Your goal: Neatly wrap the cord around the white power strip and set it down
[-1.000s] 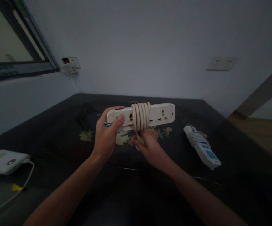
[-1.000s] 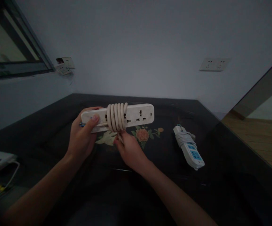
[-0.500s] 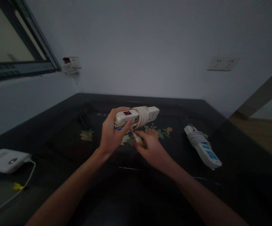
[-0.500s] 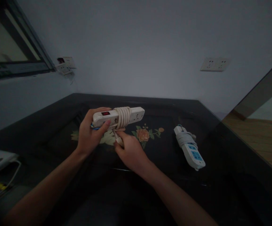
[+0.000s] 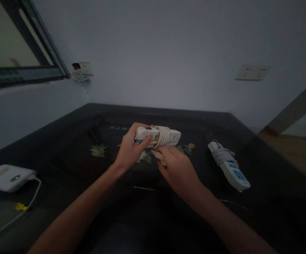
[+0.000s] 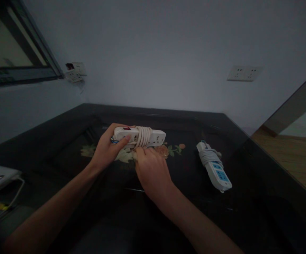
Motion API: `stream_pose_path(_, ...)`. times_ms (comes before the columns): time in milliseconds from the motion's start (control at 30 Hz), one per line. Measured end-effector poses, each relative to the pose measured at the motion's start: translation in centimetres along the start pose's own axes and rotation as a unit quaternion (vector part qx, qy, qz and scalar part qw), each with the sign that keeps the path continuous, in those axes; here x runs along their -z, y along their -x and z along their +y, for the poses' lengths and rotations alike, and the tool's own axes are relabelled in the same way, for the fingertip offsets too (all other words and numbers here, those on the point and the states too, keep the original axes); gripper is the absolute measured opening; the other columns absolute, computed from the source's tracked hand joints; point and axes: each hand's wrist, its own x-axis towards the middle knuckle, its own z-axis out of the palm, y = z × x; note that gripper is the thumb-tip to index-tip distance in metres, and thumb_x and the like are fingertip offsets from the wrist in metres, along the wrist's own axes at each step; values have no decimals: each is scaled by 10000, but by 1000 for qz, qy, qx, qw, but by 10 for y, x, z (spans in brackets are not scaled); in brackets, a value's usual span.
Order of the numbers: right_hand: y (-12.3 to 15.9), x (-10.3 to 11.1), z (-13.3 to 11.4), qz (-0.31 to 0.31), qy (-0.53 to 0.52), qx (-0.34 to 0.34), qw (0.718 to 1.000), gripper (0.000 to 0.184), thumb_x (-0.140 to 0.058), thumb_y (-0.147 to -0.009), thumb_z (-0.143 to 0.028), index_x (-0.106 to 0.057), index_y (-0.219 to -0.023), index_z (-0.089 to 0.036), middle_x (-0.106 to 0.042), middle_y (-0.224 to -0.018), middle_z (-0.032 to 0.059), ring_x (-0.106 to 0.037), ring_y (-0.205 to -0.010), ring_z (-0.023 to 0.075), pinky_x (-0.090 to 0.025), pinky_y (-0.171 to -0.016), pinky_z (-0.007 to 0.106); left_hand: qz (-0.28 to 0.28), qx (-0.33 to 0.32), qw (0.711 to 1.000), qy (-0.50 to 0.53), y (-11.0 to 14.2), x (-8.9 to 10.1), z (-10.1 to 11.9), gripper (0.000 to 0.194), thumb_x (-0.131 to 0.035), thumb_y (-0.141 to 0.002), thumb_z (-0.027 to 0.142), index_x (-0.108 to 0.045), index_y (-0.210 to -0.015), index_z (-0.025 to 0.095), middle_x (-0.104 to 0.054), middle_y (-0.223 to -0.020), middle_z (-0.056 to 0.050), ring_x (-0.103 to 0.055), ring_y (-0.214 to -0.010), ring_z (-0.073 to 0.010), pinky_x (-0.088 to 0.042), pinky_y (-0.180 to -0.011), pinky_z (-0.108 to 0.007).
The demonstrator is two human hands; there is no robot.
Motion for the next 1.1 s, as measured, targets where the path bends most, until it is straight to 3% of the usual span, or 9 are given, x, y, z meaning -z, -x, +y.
stream_pose_path(100,-1,5,-1,48,54,58,996,196,-527,-827,-69,-650,-972,-117,-672,-887,107,-608,-828,251,-481,-728,366,6,9,1000,-17,-1,2,1,168,-579,-838,258,-558,-975,162,-660,-938,-41,-589,-787,-144,-456,-707,-260)
stream_pose_path(233,-5,16,5,96,117,187,971,213,-475,-890,-86,-659,-995,-103,-670,-970,124,-591,-880,251,-467,-781,371,-23,16,999,-16,0,4,4,184,-585,-838,274,-554,-986,169,-641,-903,-24,-574,-769,-144,-445,-697,-256)
stream_pose_path(400,-9,32,16,56,138,262,953,199,-485,-895,-109,-663,-985,-114,-659,-1000,132,-563,-968,250,-451,-842,378,-108,23,994,-12,4,0,5,182,-577,-839,285,-555,-983,176,-611,-850,-14,-559,-775,-158,-426,-703,-264)
stream_pose_path(600,-11,32,35,3,-62,208,976,208,-662,-798,-280,-649,-982,-184,-538,-1147,115,-504,-1082,250,-451,-883,388,-210,78,973,47,3,4,8,176,-585,-820,304,-572,-933,169,-583,-796,3,-537,-730,-148,-422,-659,-251)
stream_pose_path(700,-14,22,42,-18,-164,180,970,218,-675,-782,-308,-643,-964,-193,-442,-1188,112,-476,-1129,241,-422,-951,390,-221,94,970,43,2,9,8,195,-601,-800,315,-591,-912,156,-611,-831,-11,-554,-765,-154,-431,-686,-255)
stream_pose_path(833,-18,12,47,-56,-261,154,951,261,-647,-810,-333,-614,-1036,-206,-440,-1157,99,-482,-1134,231,-414,-969,389,-213,122,968,52,0,11,6,246,-619,-778,354,-615,-913,148,-634,-850,-27,-572,-770,-163,-445,-693,-265)
stream_pose_path(967,-19,3,49,-5,-304,125,944,212,-589,-849,-355,-594,-1016,-224,-529,-1106,84,-523,-1061,226,-427,-921,400,-184,196,956,115,-1,6,3,269,-645,-749,393,-612,-834,140,-603,-733,-12,-548,-646,-136,-429,-583,-239)
stream_pose_path(1100,-21,-4,46,59,-352,74,931,183,-590,-837,-329,-588,-977,-211,-602,-1027,74,-564,-974,218,-438,-867,390,-161,261,921,240,-3,2,-2,315,-693,-713,411,-601,-849,142,-580,-722,0,-536,-608,-113,-438,-554,-226)
